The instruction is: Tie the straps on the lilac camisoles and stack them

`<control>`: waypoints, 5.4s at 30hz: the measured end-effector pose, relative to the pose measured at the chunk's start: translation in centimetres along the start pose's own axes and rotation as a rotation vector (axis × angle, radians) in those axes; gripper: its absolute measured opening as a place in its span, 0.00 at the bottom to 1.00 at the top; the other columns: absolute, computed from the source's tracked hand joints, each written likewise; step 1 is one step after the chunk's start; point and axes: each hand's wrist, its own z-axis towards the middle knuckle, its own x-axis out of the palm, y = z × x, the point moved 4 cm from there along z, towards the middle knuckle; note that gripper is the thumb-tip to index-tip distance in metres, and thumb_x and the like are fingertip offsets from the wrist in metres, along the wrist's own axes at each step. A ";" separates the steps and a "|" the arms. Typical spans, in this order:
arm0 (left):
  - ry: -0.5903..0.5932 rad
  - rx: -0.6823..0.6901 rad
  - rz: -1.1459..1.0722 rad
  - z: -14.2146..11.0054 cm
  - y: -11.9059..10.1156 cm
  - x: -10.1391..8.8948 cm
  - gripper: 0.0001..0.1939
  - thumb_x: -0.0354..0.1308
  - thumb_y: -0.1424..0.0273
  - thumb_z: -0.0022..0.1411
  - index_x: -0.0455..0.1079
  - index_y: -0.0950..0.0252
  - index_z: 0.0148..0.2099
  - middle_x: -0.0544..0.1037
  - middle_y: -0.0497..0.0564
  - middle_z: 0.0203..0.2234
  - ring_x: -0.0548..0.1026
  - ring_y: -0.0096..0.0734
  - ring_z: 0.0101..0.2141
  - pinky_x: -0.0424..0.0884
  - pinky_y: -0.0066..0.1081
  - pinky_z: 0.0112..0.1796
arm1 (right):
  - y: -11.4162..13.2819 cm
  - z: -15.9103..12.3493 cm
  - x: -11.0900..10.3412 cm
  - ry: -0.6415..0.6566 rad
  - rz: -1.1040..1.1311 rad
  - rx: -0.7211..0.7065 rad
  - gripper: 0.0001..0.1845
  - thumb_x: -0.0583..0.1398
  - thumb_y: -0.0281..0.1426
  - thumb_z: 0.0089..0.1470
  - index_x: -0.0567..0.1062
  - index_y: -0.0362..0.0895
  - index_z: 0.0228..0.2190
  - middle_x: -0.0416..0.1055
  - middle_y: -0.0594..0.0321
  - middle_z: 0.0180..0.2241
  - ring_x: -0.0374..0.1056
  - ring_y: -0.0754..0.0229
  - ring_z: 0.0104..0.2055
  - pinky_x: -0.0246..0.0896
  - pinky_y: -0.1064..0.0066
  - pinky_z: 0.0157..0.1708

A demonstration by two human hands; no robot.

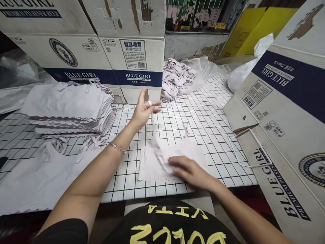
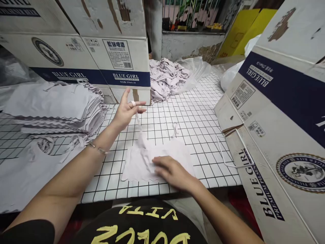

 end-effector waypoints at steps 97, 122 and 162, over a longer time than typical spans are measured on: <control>0.151 -0.194 0.844 -13.5 4.9 -0.2 0.13 0.61 0.58 0.58 0.74 0.60 0.28 0.79 0.48 0.29 0.74 0.39 0.36 0.60 0.49 0.48 | -0.4 8.1 1.3 -0.322 0.218 -0.055 0.04 0.66 0.35 0.48 0.78 0.49 0.25 0.74 0.61 0.30 0.67 0.55 0.39 0.59 0.59 0.46; 0.198 -0.354 0.867 -13.4 4.9 0.8 0.10 0.63 0.67 0.58 0.68 0.65 0.28 0.77 0.47 0.30 0.71 0.37 0.41 0.52 0.42 0.49 | -0.2 7.8 2.2 -0.464 0.050 -0.155 0.05 0.64 0.29 0.49 0.76 0.46 0.23 0.74 0.61 0.26 0.66 0.57 0.34 0.61 0.63 0.38; 1.028 0.295 1.046 -16.3 8.4 13.0 0.39 0.37 0.44 0.66 0.43 0.60 0.71 0.42 0.54 0.69 0.40 0.46 0.68 0.29 0.52 0.63 | -5.1 10.8 -13.7 0.215 0.147 0.334 0.16 0.63 0.36 0.49 0.67 0.43 0.17 0.67 0.59 0.22 0.63 0.59 0.28 0.62 0.60 0.35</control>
